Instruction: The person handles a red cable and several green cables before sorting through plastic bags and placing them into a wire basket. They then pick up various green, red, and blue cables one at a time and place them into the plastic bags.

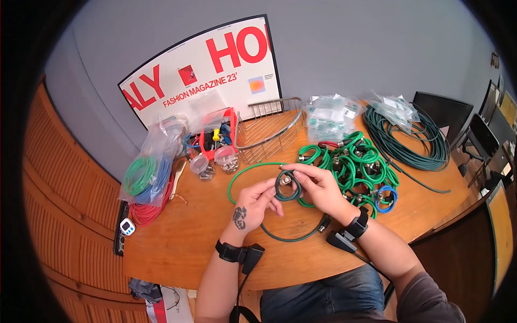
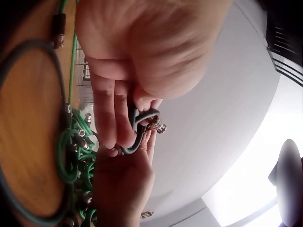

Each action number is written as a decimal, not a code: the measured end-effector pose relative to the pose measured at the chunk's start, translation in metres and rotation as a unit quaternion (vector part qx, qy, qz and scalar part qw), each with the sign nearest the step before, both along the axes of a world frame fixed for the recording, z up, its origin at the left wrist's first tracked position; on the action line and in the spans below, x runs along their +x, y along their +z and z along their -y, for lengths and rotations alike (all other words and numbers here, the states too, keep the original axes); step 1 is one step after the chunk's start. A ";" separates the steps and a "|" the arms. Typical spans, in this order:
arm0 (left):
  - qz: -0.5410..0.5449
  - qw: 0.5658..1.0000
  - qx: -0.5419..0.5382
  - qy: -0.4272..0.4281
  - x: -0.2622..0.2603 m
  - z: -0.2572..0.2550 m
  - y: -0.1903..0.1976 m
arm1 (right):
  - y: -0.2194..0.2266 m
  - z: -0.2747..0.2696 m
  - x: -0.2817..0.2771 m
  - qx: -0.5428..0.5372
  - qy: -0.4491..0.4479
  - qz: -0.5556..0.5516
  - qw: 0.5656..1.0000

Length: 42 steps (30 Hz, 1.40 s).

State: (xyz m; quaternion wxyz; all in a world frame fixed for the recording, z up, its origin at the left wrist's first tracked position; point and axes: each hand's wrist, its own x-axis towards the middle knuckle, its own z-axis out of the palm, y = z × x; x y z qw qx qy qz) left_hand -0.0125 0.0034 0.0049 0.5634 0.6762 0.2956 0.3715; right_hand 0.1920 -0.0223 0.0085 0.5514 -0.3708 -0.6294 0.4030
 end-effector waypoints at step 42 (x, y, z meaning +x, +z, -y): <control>0.069 0.953 0.121 0.269 -0.020 -0.017 -0.002 | 0.004 0.012 0.016 0.119 -0.052 0.472 0.872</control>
